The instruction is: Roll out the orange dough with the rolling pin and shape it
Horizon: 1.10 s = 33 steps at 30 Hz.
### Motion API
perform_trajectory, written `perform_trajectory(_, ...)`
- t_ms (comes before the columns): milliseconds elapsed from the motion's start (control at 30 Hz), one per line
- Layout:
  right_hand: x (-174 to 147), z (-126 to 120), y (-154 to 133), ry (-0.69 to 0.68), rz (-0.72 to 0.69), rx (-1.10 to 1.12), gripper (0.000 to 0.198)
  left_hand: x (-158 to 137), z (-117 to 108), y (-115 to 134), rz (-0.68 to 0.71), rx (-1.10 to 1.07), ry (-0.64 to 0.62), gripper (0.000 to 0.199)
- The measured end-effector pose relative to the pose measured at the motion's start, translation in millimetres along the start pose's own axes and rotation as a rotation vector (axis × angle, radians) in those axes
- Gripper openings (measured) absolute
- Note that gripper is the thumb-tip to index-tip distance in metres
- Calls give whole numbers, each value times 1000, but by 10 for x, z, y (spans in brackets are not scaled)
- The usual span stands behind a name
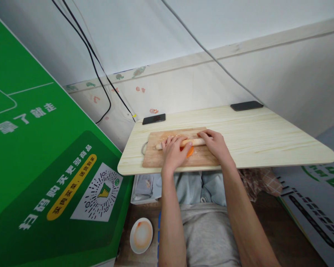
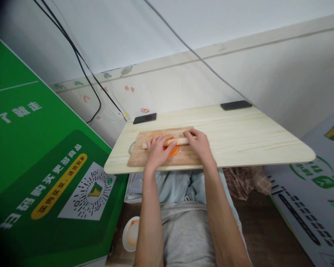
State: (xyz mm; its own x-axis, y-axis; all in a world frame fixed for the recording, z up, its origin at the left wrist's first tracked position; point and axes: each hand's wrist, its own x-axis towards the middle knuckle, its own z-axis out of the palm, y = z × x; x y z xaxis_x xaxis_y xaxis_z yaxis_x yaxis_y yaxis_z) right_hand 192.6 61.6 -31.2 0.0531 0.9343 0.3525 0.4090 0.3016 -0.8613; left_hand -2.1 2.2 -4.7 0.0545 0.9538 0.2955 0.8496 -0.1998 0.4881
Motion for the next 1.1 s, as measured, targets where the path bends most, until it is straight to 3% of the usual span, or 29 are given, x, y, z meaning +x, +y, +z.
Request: perform_trajectory(1100, -23, -6, -55, 11, -1, -6, 28, -22, -8, -10, 12, -7, -10, 28)
